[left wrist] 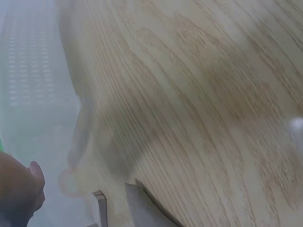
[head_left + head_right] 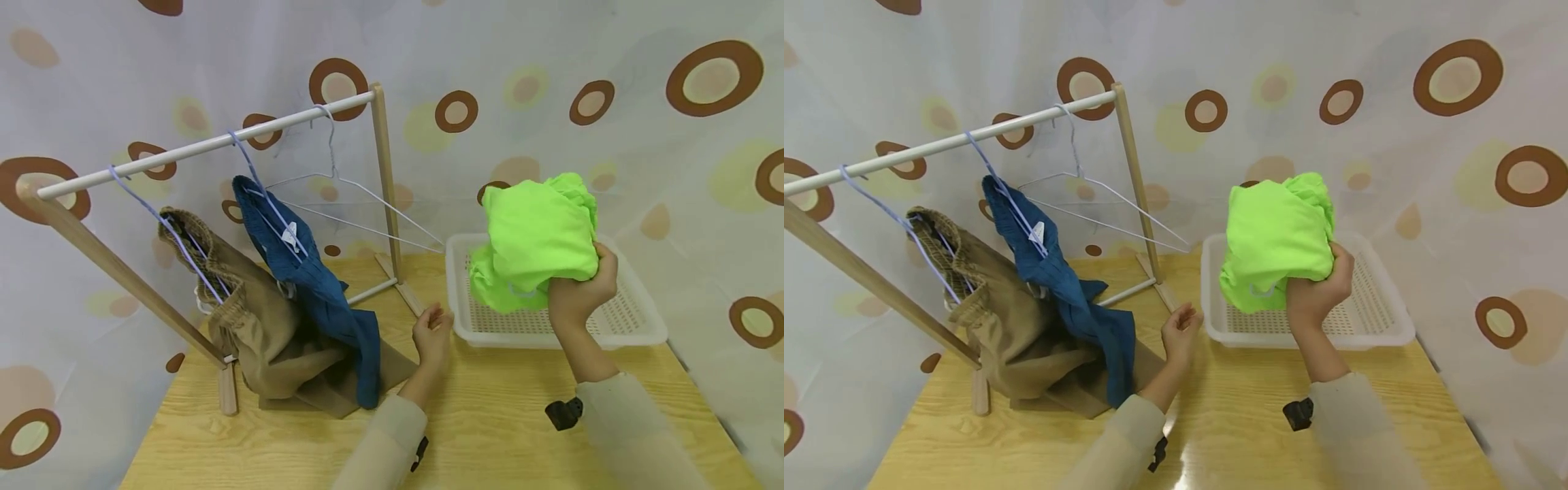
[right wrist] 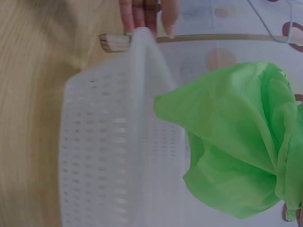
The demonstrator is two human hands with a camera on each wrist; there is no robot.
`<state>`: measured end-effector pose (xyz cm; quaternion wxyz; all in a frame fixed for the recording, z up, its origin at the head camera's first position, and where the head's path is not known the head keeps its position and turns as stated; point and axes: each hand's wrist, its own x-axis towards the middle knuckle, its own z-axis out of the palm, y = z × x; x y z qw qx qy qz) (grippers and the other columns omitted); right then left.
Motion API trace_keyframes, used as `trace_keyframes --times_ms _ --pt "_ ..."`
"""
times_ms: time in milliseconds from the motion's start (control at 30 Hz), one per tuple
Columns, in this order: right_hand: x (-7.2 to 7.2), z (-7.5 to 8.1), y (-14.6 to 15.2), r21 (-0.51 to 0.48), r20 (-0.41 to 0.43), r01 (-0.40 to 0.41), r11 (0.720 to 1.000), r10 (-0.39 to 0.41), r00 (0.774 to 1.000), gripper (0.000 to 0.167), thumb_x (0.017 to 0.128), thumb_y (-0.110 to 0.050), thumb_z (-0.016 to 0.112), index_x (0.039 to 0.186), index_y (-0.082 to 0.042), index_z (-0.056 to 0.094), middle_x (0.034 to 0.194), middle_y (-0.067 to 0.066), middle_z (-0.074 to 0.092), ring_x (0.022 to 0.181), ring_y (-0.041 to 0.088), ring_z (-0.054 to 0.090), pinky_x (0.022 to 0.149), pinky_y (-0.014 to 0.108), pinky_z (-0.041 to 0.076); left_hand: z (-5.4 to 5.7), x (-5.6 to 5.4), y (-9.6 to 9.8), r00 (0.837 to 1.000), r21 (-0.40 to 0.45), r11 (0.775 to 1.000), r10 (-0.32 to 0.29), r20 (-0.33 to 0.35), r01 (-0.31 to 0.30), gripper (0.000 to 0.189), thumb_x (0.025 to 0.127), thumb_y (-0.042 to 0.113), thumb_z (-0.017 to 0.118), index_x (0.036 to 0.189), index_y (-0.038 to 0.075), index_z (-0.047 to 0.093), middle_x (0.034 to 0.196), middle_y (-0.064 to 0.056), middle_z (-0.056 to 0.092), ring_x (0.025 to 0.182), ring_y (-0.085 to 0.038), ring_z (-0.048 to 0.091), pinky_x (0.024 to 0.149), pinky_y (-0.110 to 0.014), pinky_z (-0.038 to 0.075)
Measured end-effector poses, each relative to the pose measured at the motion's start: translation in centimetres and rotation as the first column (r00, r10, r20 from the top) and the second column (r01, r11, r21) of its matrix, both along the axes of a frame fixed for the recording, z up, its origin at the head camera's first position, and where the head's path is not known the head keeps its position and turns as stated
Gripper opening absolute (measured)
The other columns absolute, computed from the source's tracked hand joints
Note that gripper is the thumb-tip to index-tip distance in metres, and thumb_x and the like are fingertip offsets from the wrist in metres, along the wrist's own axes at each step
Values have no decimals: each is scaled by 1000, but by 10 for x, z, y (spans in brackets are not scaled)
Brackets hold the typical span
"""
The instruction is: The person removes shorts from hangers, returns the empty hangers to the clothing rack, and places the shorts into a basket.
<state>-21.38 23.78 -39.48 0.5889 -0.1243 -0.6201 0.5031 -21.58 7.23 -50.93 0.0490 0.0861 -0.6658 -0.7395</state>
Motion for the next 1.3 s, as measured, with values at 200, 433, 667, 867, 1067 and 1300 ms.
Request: trace_keyframes --times_ms 200,433,667,867,1067,1300 --pt "-12 -51 -10 30 255 -57 998 48 966 24 87 -6 60 102 12 57 90 12 60 83 10 53 76 22 40 0 0 9 999 24 1000 16 46 -18 36 84 5 65 118 -5 57 109 -16 60 99 -25 58 87 -28 52" --pt "-17 -79 -12 113 661 -244 963 111 742 29 80 10 49 109 11 52 103 28 53 95 42 48 76 49 43 -35 -15 20 999 -32 999 1 -53 -3 31 81 4 68 112 4 64 97 -12 60 87 -19 57 74 -27 52" --pt "-11 -78 -5 99 966 -501 860 39 257 47 85 -9 51 125 13 41 118 36 44 109 51 42 76 55 46 -26 -9 20 999 -74 997 -12 -50 8 31 81 1 66 112 4 63 94 -12 60 82 -15 56 67 -23 51" --pt "-13 -77 3 16 987 -696 718 100 126 70 92 -23 49 147 -2 12 146 35 7 124 63 17 93 76 25 5 5 18 998 -49 999 3 63 0 29 81 -2 65 111 -1 64 99 -20 61 84 -16 57 70 -22 50" --pt "-18 -78 6 20 974 -807 590 170 149 62 95 -29 42 148 -9 16 152 27 -6 129 63 -1 91 83 5 6 2 16 998 -80 997 2 56 2 28 83 -1 63 111 0 64 99 -20 60 82 -13 55 68 -19 48" --pt "-23 -78 -2 -51 996 -817 574 92 2 68 97 -53 25 143 -3 30 153 27 -3 132 61 -7 94 81 -2 5 1 16 997 -77 997 -18 71 23 29 83 -2 63 112 1 64 93 -12 60 81 -13 55 66 -19 49"
